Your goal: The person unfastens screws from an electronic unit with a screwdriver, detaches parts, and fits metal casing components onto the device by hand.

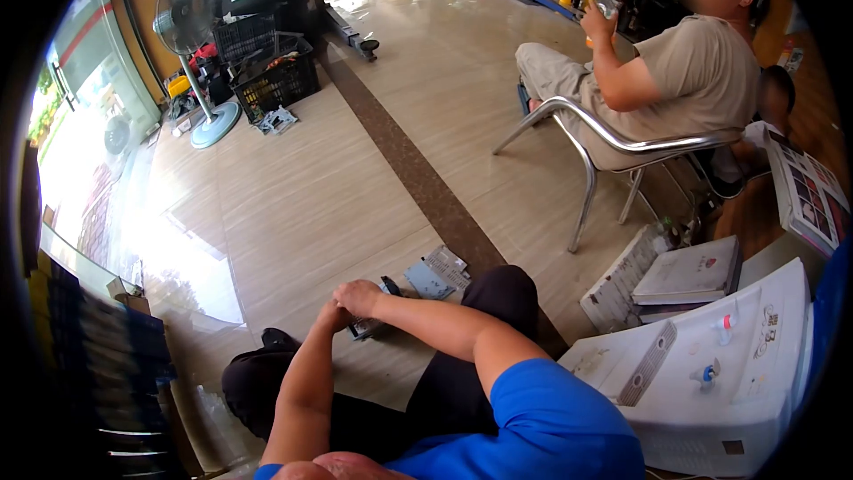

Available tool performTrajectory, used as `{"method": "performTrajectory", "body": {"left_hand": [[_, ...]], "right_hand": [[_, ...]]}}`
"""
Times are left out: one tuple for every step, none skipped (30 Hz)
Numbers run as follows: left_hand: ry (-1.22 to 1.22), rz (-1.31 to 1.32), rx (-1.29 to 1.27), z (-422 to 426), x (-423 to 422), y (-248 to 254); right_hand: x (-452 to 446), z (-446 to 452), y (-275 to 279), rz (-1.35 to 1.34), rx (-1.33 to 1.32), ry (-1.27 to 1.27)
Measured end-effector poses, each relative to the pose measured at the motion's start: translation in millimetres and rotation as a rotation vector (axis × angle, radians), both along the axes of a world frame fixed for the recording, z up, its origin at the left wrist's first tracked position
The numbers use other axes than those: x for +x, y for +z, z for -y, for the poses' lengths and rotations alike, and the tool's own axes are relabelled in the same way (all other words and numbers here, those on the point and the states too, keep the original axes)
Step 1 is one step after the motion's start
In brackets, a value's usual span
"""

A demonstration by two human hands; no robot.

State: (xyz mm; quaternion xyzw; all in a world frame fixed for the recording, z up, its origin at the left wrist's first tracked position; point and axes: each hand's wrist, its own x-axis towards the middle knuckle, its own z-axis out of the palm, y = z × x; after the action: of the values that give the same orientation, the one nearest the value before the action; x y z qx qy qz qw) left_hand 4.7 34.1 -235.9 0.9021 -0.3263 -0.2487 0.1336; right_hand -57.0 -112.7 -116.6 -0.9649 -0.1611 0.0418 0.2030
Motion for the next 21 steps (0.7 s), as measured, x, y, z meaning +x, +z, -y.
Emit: {"method": "performTrajectory", "body": {"left_hand": [[-0.024,0.013,-0.009,-1,1,-3],[-0.017,0.017,-0.005,-1,2,-5],[-0.022,0.008,-0.014,-1,3,-7],[-0.027,-0.001,-0.022,-1,4,-14],[-0.063,0.045,-0.036,-2,5,-20],[-0.058,0.049,-0.029,-2,5,-15],[-0.047,0.026,-0.014,1,5,-6],[-0.039,-0.006,0.005,3,3,0],[0.078,-0.066,0.084,5,0,2],[0.076,-0.07,0.093,8,-3,14],[0.042,-0.03,0.061,8,-8,27],[0.008,0.015,0.026,6,-10,38],[0.009,0.019,0.031,3,-6,25],[-0.028,0.042,0.019,2,-2,10],[-0.066,0.066,0.005,1,1,-6],[-0.063,0.07,0.005,1,3,-10],[-0.11,0.072,-0.001,1,4,-15],[-0.154,0.076,-0.005,0,6,-17],[-0.14,0.089,-0.001,-1,7,-18],[-0.116,0.066,-0.028,-1,6,-20],[-0.09,0.042,-0.052,-1,5,-19]], "right_hand": [[0,0,-2,0.019,0.011,-0.003],[1,0,-3,0.023,0.015,0.004],[0,1,1,0.01,0.014,0.002],[1,2,3,-0.003,0.014,0.0],[2,2,5,0.002,0.02,0.007],[3,3,6,-0.016,-0.003,0.024],[4,3,6,-0.037,-0.027,0.037],[3,2,5,-0.045,-0.015,0.035],[2,0,3,-0.041,-0.028,0.034],[4,2,3,-0.029,-0.048,0.033],[4,2,3,-0.009,-0.044,0.037],[4,3,6,-0.007,-0.038,0.038],[3,3,11,-0.025,-0.041,0.039],[2,4,17,-0.043,-0.046,0.041],[2,4,17,-0.039,-0.045,0.042],[3,3,14,-0.055,-0.091,0.059],[3,3,12,-0.069,-0.137,0.078],[2,3,8,-0.061,-0.136,0.087],[1,3,4,-0.028,-0.097,0.087],[3,3,2,0.008,-0.055,0.089],[3,3,5,-0.05,-0.061,0.086]]}}
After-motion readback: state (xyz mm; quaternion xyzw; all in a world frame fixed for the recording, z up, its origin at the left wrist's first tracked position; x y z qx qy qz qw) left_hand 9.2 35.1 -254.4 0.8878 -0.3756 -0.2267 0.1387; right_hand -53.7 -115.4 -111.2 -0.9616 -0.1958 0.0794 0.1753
